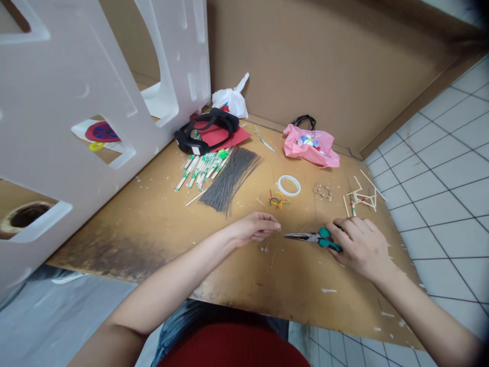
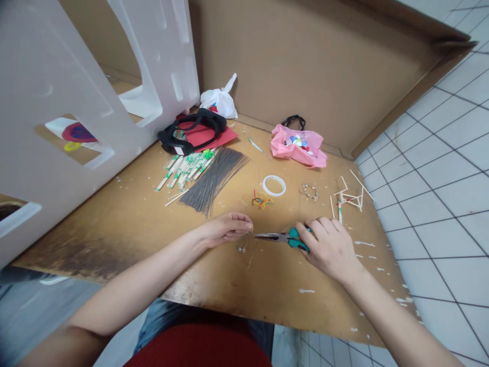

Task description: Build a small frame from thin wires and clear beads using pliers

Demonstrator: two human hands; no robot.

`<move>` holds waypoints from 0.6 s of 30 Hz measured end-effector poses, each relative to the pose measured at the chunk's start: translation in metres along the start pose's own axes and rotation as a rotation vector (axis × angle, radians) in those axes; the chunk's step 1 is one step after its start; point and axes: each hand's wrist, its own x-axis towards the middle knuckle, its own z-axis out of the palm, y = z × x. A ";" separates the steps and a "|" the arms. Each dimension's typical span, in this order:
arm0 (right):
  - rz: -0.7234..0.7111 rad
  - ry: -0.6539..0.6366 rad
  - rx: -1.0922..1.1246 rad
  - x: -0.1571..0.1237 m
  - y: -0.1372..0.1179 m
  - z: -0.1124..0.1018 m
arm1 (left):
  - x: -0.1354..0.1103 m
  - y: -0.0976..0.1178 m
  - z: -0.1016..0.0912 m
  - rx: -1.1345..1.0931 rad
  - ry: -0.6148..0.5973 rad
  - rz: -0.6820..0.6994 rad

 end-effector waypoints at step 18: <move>-0.003 0.001 0.075 0.006 -0.001 0.002 | 0.002 -0.003 -0.004 0.003 -0.025 -0.004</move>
